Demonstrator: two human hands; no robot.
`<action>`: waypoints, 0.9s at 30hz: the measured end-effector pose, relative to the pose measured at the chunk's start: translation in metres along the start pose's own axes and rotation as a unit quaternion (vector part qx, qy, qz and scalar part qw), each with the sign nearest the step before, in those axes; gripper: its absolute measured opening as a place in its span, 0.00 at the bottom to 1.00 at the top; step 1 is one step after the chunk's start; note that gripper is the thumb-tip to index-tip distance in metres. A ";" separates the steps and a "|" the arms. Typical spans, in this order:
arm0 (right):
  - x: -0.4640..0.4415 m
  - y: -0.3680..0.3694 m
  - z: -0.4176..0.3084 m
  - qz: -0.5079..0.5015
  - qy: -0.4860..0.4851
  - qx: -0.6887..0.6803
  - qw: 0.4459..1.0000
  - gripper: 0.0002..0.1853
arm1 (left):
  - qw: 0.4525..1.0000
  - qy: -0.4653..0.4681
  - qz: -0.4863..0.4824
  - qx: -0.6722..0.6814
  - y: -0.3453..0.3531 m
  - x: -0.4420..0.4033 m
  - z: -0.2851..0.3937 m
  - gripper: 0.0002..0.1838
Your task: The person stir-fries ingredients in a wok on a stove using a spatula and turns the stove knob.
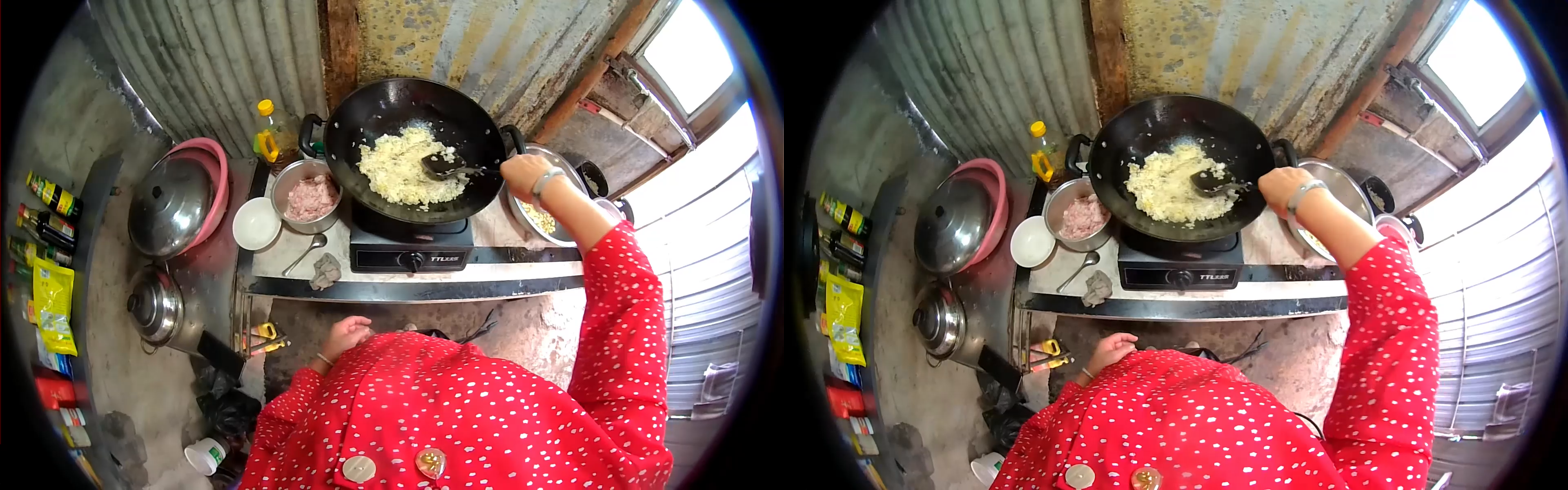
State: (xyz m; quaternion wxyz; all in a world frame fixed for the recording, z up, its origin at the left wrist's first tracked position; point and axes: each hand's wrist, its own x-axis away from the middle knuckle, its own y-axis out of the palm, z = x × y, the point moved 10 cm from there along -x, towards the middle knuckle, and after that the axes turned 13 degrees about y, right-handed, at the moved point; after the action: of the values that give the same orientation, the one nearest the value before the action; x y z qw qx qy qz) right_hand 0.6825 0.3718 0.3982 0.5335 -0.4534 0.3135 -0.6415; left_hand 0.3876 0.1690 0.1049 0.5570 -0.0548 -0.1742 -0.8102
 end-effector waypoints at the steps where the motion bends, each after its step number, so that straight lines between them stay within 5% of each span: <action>1: -0.008 0.017 -0.003 -0.023 0.004 -0.009 1.000 0.10 | 1.000 -0.001 0.000 0.006 0.002 0.000 0.001 0.14; 10: 0.027 0.000 -0.001 -0.082 -0.036 -0.043 0.995 0.11 | 1.000 0.017 -0.005 -0.006 0.003 -0.005 0.001 0.13; 18: -0.029 0.023 -0.013 -0.015 0.007 -0.112 0.994 0.10 | 1.000 0.011 -0.020 -0.016 0.010 -0.005 -0.004 0.13; 24: 0.008 0.011 -0.041 -0.051 -0.105 -0.038 0.992 0.09 | 0.999 0.025 -0.011 -0.019 0.007 -0.001 -0.002 0.13; 27: -0.002 -0.034 -0.006 0.058 -0.063 0.115 0.990 0.05 | 0.999 0.027 -0.013 -0.031 0.006 -0.001 0.000 0.13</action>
State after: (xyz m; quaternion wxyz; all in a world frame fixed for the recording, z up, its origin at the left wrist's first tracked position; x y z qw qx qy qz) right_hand 0.6633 0.3815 0.4252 0.6369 -0.4100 0.2289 -0.6115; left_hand 0.3933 0.1676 0.1055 0.5489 -0.0476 -0.1345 -0.8236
